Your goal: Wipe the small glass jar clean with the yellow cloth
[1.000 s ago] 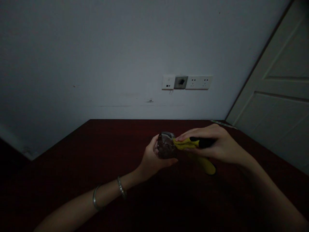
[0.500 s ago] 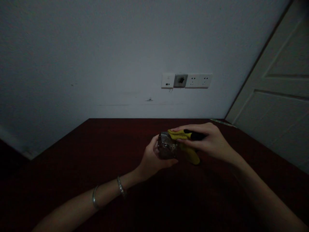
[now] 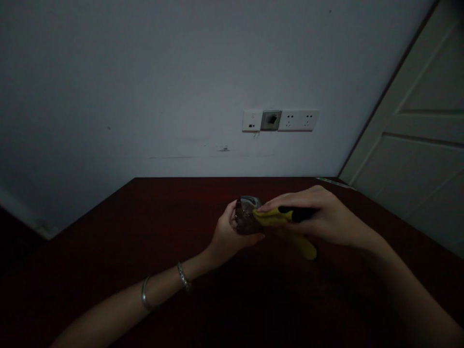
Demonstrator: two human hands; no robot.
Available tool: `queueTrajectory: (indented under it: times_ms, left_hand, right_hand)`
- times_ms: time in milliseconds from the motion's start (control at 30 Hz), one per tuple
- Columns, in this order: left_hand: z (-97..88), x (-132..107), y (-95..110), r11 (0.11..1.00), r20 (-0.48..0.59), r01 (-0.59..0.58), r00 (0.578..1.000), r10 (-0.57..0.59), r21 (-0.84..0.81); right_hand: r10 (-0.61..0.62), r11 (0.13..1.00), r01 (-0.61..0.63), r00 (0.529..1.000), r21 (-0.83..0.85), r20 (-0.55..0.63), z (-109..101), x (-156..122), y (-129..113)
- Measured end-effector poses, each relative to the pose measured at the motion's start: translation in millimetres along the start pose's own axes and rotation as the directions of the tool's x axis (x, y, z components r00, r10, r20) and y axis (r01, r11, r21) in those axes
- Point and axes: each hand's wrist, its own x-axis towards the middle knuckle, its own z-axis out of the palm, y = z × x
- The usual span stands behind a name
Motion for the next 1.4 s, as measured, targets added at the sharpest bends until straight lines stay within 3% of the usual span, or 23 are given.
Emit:
queueTrajectory:
  times_ms: [167,367,533,667,767,1000,1133,1400]
  left_hand:
    - [3.0,-2,-5,0.997,0.018,0.003,1.000,-0.004,0.083]
    - [7.9,-5,-9,0.994,0.061,-0.043,0.997,0.036,0.105]
    - [8.2,1,-6,0.997,0.014,-0.018,1.000,0.017,0.070]
    - [5.9,6,-6,0.999,-0.018,0.009,1.000,-0.008,0.053]
    - [3.7,8,-6,0.998,-0.033,0.018,0.999,-0.016,0.062]
    - [2.3,1,-8,0.961,0.031,-0.073,0.997,0.067,0.266]
    - [4.3,-4,-9,0.928,0.062,-0.086,0.996,0.068,0.363]
    - [1.6,-1,-14,0.936,0.032,-0.079,0.997,0.072,0.343]
  right_hand:
    - [0.004,0.984,-0.023,0.994,-0.174,-0.111,-3,-2,9]
    - [-0.049,0.982,0.040,0.998,-0.187,-0.043,7,0,18]
    - [-0.155,0.983,0.149,0.986,-0.106,-0.055,14,1,19]
    - [-0.224,0.971,0.226,0.974,-0.073,0.035,13,2,13]
    - [-0.209,0.973,0.216,0.974,-0.078,0.092,11,1,6]
    - [-0.146,0.964,0.125,0.986,-0.235,-0.076,7,-2,13]
    - [-0.190,0.950,0.177,0.981,-0.258,-0.027,10,-1,20]
    - [-0.238,0.942,0.254,0.966,-0.218,0.100,22,3,8]
